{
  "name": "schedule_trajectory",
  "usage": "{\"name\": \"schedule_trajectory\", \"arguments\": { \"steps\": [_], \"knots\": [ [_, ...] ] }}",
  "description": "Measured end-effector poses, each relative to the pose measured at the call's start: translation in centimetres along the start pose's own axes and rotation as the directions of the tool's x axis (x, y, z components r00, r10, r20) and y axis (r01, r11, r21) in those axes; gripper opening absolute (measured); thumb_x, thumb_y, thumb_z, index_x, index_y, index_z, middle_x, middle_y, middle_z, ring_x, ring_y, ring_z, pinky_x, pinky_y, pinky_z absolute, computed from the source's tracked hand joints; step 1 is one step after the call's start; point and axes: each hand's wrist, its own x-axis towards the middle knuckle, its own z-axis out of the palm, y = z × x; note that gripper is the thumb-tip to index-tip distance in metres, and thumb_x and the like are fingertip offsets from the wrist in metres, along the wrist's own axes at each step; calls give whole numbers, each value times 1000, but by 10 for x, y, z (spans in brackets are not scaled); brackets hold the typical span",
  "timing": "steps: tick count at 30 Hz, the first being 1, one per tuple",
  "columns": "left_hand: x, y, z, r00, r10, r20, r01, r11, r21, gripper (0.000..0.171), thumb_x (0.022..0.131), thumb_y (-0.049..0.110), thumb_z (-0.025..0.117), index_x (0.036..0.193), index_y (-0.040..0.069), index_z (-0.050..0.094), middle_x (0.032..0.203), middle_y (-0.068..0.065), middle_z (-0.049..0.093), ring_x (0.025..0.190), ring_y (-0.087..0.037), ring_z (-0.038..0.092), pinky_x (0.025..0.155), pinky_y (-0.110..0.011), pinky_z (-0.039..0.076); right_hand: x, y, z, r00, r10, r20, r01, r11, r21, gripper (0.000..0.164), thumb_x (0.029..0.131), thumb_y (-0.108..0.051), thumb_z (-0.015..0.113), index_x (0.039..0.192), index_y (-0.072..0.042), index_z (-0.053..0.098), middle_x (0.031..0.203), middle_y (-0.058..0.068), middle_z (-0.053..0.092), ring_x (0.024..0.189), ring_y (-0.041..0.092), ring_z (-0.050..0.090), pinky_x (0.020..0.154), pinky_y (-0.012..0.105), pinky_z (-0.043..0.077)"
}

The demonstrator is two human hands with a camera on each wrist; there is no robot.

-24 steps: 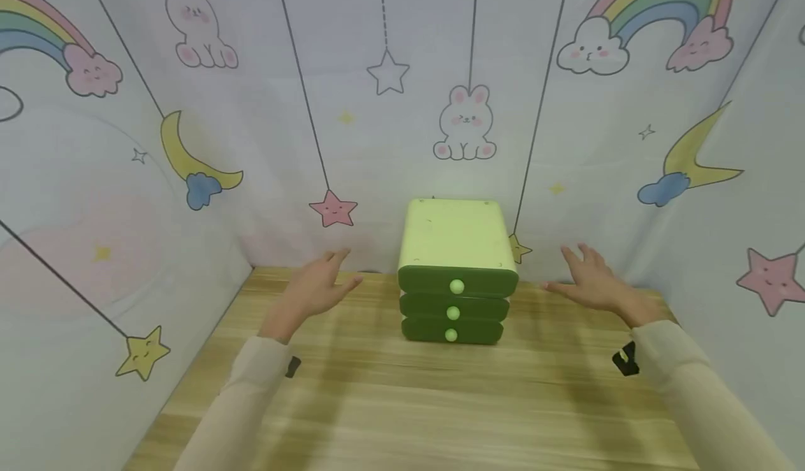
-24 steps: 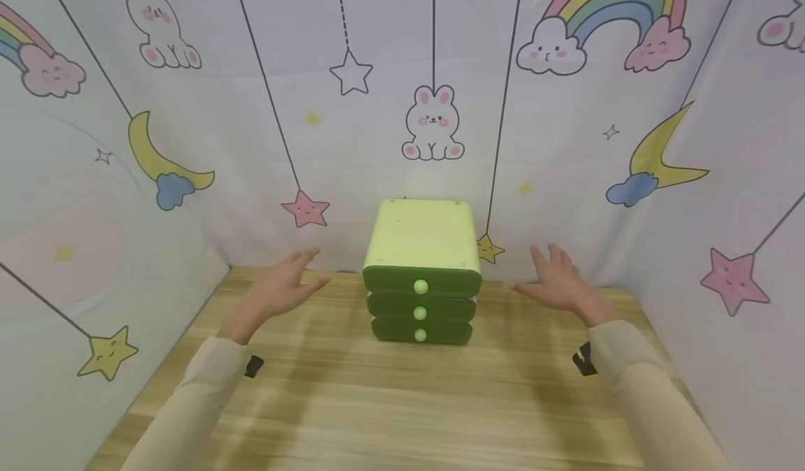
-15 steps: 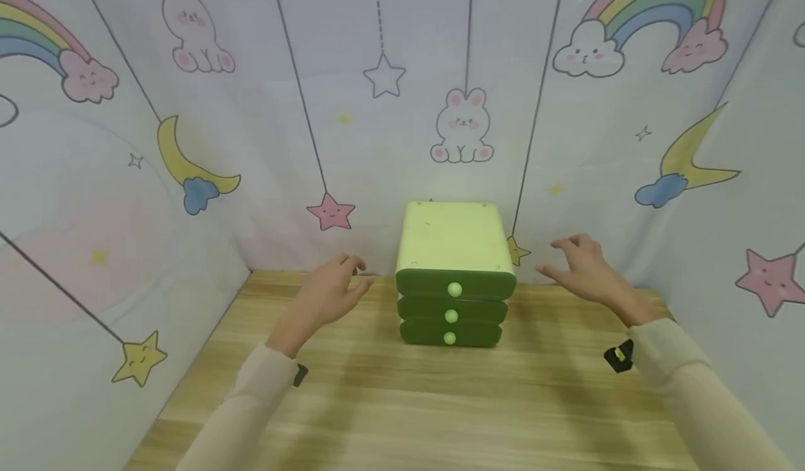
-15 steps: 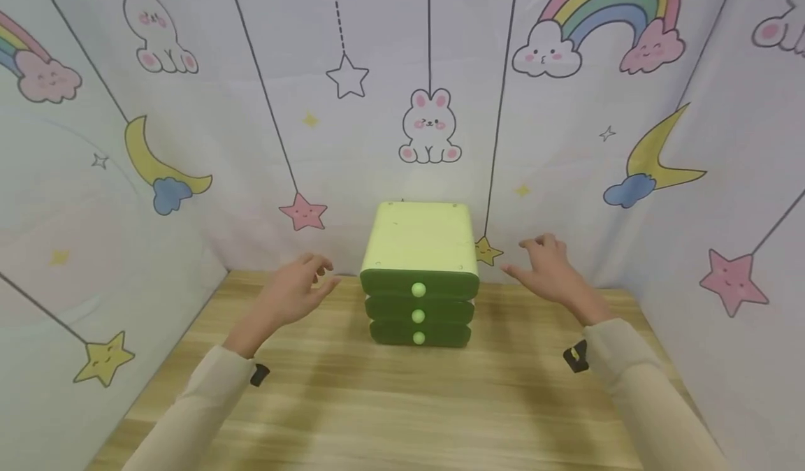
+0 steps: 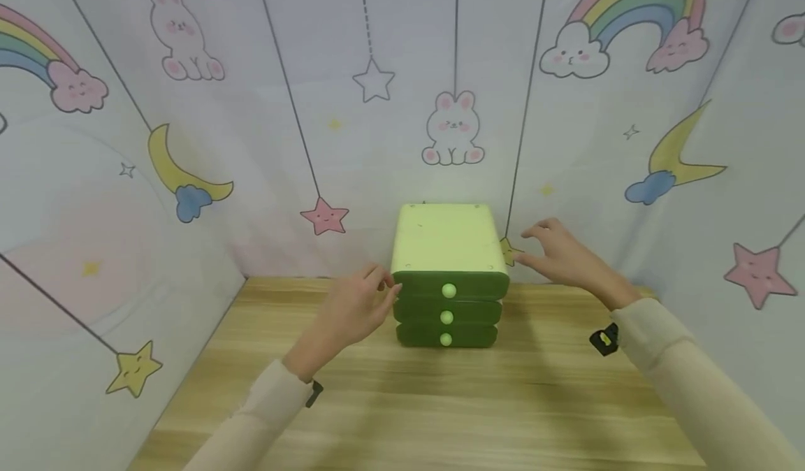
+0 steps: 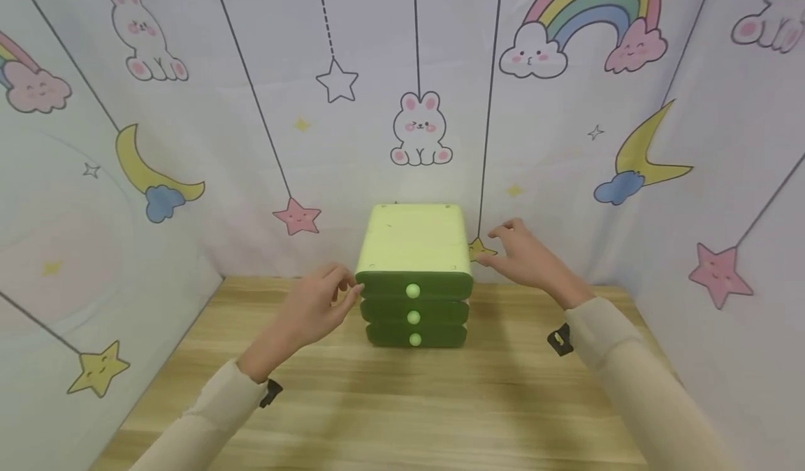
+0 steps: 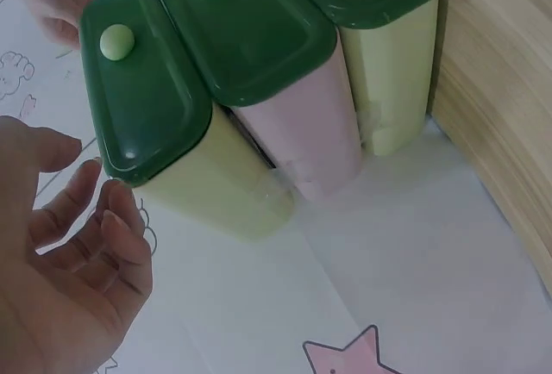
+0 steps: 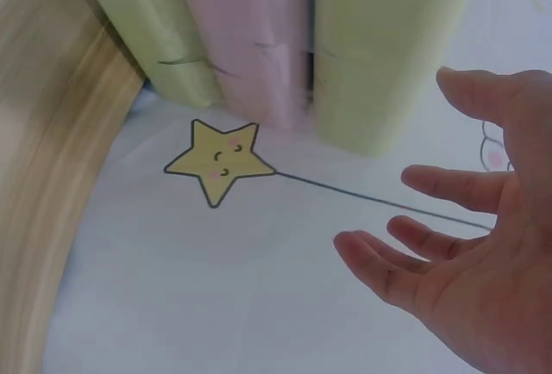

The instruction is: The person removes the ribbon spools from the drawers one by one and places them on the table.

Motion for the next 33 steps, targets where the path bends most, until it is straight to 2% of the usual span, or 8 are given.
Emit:
{"name": "schedule_trajectory", "arguments": {
  "steps": [5,13,17,23,29,33],
  "knots": [
    [3,12,4,995,84,-47,-83,996,21,10,97,18,74,90,10,71,84,-1,69,58,-8,57,51,-14,39,5,-12,-4,999,-29,34,29,1000,-4,65,104,-39,64,146,8,52,157,37,38,145,55,39,115,71,40],
    [7,23,11,985,161,-61,-157,986,64,11,94,20,77,95,10,75,83,-1,72,54,-5,53,49,-12,38,14,-26,-5,992,-110,62,112,993,-34,56,105,-33,63,141,9,57,158,36,41,146,53,42,119,66,39],
    [10,30,16,979,199,-48,-195,977,87,14,94,20,77,103,10,75,90,1,73,60,-5,59,53,-13,45,20,-31,-6,988,-132,86,136,990,-46,61,105,-34,63,146,10,52,160,37,38,149,54,39,122,66,36],
    [15,40,27,963,270,-5,-265,948,175,19,98,24,73,111,9,73,96,0,71,75,-10,69,58,-20,55,28,-36,-4,981,-128,148,136,989,-51,76,105,-46,59,156,7,40,166,35,29,154,53,32,125,66,30],
    [20,46,34,945,326,19,-318,907,277,24,99,26,71,115,8,74,99,-2,71,78,-13,70,64,-22,59,36,-37,4,962,-136,239,149,988,-38,89,107,-56,49,164,6,20,173,28,14,162,46,15,131,60,18],
    [26,52,39,939,342,25,-332,889,316,25,100,28,70,116,9,74,102,-2,72,78,-12,70,66,-20,59,41,-34,8,953,-147,266,168,984,-57,90,108,-58,43,166,3,12,175,24,8,164,44,6,133,59,14]
  ]
}}
